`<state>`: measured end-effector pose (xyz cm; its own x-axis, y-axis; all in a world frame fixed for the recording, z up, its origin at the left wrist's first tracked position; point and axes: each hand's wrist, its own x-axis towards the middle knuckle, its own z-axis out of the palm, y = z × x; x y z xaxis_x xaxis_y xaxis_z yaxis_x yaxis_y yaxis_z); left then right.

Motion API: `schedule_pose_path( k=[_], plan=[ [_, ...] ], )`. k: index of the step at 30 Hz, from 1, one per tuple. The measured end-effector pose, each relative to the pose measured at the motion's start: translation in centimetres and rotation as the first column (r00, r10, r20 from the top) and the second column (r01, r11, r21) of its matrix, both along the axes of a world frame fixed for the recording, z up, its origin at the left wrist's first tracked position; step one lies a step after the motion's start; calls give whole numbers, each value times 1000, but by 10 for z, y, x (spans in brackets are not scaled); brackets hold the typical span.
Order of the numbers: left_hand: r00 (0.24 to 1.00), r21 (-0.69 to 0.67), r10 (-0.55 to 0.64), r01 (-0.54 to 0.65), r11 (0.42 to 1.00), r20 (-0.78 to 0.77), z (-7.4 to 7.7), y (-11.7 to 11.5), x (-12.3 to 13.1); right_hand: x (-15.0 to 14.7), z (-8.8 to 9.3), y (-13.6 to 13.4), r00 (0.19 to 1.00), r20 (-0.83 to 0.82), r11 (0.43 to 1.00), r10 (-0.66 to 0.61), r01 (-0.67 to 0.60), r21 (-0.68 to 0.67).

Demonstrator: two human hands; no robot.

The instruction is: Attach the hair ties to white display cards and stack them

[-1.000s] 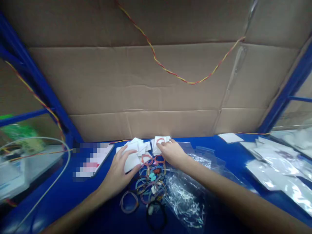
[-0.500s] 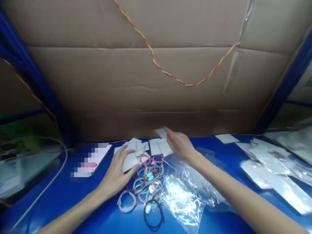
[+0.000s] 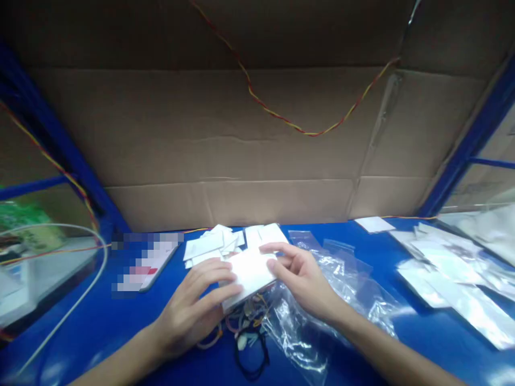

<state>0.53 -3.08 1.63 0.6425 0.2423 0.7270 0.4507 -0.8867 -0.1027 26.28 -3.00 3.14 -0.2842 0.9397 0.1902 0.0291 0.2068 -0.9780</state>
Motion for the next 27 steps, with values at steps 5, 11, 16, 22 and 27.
schedule_pose_path(
  k=[5, 11, 16, 22, 27],
  plan=[
    [999, -59, -7, 10, 998, 48, 10, -5, 3, -2, 1, -6, 997, 80, 999, -5, 3, 34],
    [993, -156, -118, 116, 981, 0, 10, -6, 1, -4, 8, -20, 991, 114, 994, 74, -83, 76],
    [982, -234, -75, 115, 965, 172, 0, -3, -2, -6, 10, -20, 991, 114, 993, 76, -86, 85],
    [865, -473, 222, 21, 881, 451, -4, 4, -4, 1, 2, -7, 966, 215, 946, -142, 68, 318],
    [760, -627, 390, 29, 779, 520, 1, 8, -1, 5, -1, 0, 953, 182, 932, -242, 176, 318]
  ],
)
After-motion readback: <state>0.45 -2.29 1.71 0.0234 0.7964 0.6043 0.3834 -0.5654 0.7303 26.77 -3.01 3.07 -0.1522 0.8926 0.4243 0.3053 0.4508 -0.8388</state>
